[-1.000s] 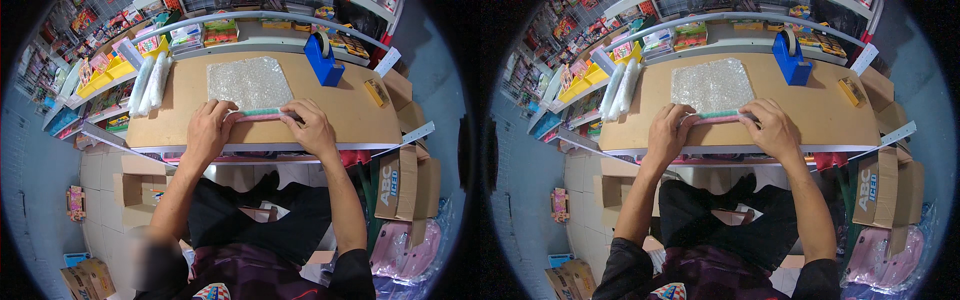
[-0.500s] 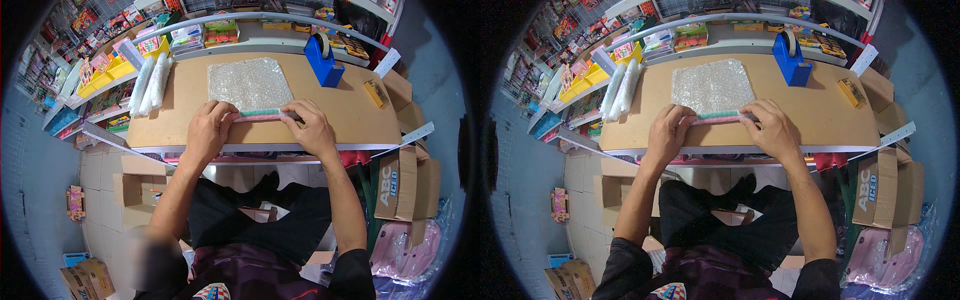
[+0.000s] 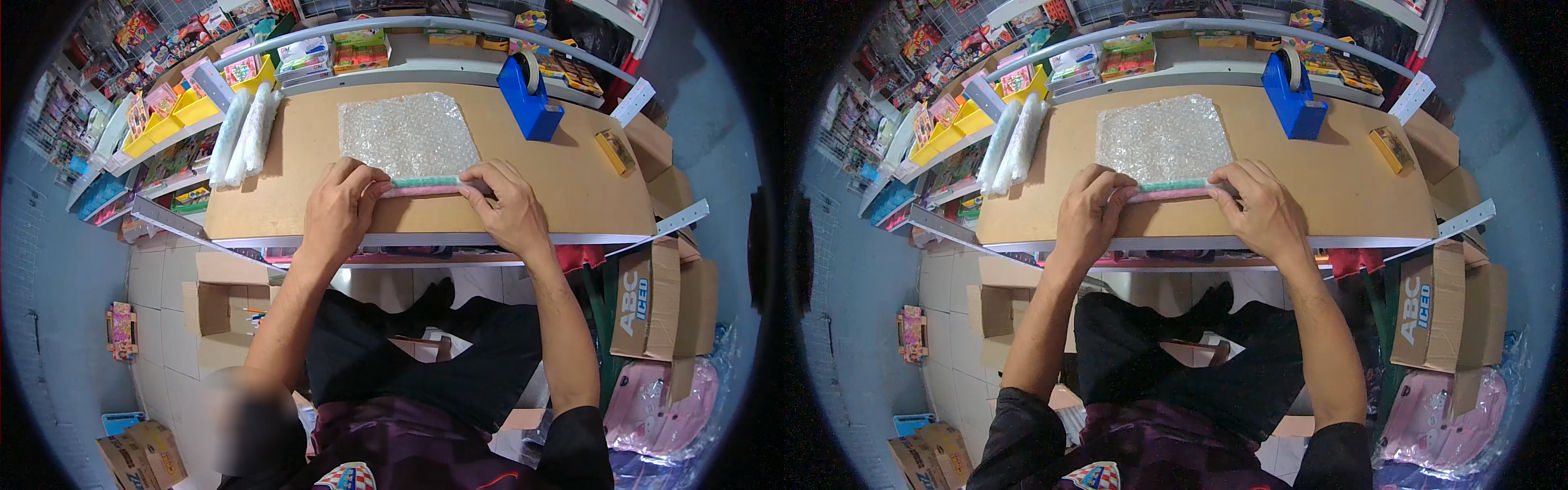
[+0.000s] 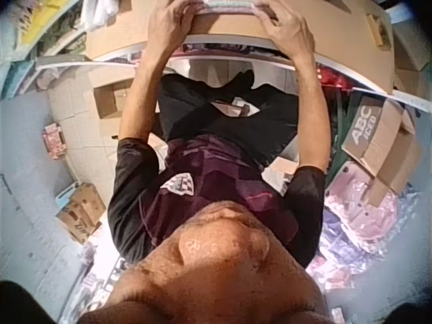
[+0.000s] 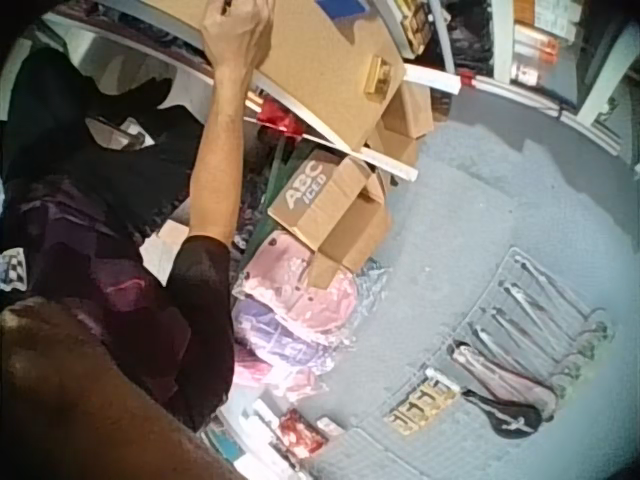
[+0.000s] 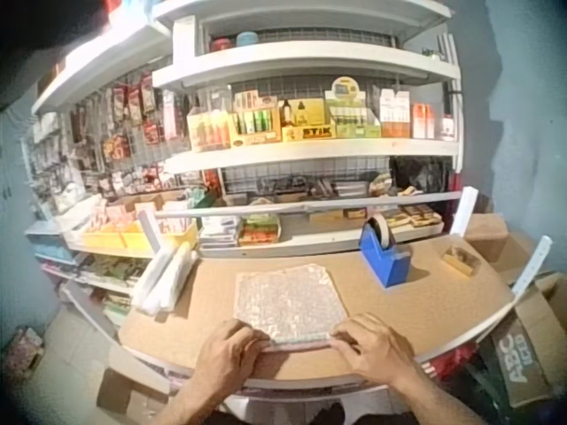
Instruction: The recorder is seen wrapping a bunch of pens in bubble wrap at a stationary store desk.
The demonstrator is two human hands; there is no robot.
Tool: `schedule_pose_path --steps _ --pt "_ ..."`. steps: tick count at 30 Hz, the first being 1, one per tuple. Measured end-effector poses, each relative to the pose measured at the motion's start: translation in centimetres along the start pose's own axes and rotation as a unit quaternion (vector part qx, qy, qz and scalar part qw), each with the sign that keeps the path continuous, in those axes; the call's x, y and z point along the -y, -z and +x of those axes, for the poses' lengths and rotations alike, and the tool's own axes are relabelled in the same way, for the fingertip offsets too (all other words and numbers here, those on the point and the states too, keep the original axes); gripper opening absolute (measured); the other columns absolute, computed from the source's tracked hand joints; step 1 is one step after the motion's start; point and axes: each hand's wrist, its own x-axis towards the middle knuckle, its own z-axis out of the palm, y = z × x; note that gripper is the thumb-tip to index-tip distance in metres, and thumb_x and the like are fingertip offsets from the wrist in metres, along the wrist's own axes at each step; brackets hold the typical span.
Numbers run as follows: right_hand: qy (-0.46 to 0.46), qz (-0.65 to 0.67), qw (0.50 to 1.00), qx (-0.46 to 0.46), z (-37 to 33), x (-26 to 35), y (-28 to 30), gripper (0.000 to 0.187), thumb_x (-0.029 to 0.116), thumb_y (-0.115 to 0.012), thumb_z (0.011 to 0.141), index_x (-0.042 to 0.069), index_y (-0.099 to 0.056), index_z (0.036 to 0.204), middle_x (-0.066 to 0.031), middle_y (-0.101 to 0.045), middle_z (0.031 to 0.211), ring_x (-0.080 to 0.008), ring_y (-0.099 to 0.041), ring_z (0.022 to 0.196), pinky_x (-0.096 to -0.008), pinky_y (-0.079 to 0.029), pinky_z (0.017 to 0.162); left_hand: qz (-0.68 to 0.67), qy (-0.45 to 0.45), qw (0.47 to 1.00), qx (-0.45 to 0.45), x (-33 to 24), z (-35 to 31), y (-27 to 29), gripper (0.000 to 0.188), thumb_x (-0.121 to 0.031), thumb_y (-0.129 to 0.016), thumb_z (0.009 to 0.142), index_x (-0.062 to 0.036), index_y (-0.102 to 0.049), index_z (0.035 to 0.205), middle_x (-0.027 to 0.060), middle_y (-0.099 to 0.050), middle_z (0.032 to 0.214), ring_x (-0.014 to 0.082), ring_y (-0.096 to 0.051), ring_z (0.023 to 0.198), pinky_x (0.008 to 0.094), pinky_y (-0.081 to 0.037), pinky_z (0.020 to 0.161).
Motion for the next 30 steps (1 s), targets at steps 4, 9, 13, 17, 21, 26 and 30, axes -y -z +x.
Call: schedule_pose_path --steps 4,9,13,17,21,26,30 --pt "0.022 -0.01 0.999 -0.021 -0.06 -0.19 -0.21 0.014 0.01 -0.075 0.094 0.002 -0.073 0.105 -0.0145 -0.071 0.102 -0.0354 -0.068 0.102 -0.0447 -0.054 0.09 0.018 -0.002 1.0 -0.008 -0.28 0.02 -0.02 0.01 -0.012 -0.076 0.095 -0.004 -0.078 0.101 0.0123 -0.07 0.097 0.0328 -0.068 0.095 0.0434 -0.054 0.084" --pt "0.03 -0.004 0.999 -0.045 -0.1 -0.47 -0.39 0.015 0.009 -0.076 0.094 0.0 -0.076 0.106 -0.0142 -0.072 0.105 -0.0338 -0.07 0.102 -0.0422 -0.055 0.089 0.007 0.005 1.0 -0.009 -0.56 -0.12 0.16 0.012 -0.013 -0.076 0.096 -0.003 -0.079 0.103 0.0127 -0.071 0.098 0.0324 -0.068 0.095 0.0432 -0.054 0.085" --pt "0.021 -0.004 0.999 -0.04 -0.14 -0.35 -0.31 0.02 0.009 -0.078 0.093 0.0 -0.077 0.111 -0.0146 -0.073 0.11 -0.0328 -0.072 0.102 -0.0397 -0.056 0.09 0.019 0.002 1.0 -0.005 -0.56 -0.19 0.25 0.018 -0.015 -0.077 0.096 -0.0022 -0.08 0.109 0.0148 -0.07 0.104 0.0329 -0.069 0.099 0.043 -0.055 0.089" --pt "0.016 0.005 0.999 -0.041 -0.16 -0.19 -0.37 0.02 0.008 -0.076 0.092 -0.001 -0.077 0.11 -0.0148 -0.072 0.108 -0.034 -0.069 0.106 -0.0435 -0.055 0.092 0.042 -0.004 0.999 0.003 -0.51 -0.25 0.32 0.025 -0.016 -0.08 0.094 -0.0023 -0.079 0.115 0.0156 -0.069 0.11 0.0333 -0.068 0.105 0.0433 -0.055 0.092" --pt "0.025 0.004 0.999 -0.043 -0.13 -0.35 -0.43 0.021 0.008 -0.076 0.091 0.0 -0.076 0.111 -0.0151 -0.072 0.11 -0.0349 -0.069 0.108 -0.0437 -0.055 0.094 0.047 -0.005 0.999 0.007 -0.35 -0.34 0.25 0.028 -0.016 -0.081 0.092 -0.0029 -0.079 0.116 0.0154 -0.069 0.111 0.0333 -0.067 0.106 0.0439 -0.055 0.092" --pt "0.03 -0.015 0.999 -0.037 -0.1 -0.3 -0.35 0.021 0.007 -0.077 0.09 0.001 -0.076 0.111 -0.0152 -0.073 0.109 -0.0358 -0.069 0.107 -0.0444 -0.054 0.094 0.036 -0.008 0.999 0.009 0.01 -0.4 0.22 0.03 -0.015 -0.083 0.09 -0.0041 -0.079 0.117 0.014 -0.069 0.109 0.0322 -0.069 0.101 0.0427 -0.057 0.087" --pt "0.016 -0.007 0.999 -0.032 -0.12 -0.1 -0.21 0.02 0.007 -0.077 0.089 0.003 -0.075 0.108 -0.0149 -0.072 0.104 -0.0361 -0.068 0.104 -0.0452 -0.054 0.092 0.018 0.01 1.0 0.013 -0.14 -0.4 0.27 0.029 -0.014 -0.085 0.089 -0.0049 -0.079 0.116 0.0132 -0.069 0.107 0.0302 -0.07 0.097 0.0407 -0.059 0.081"
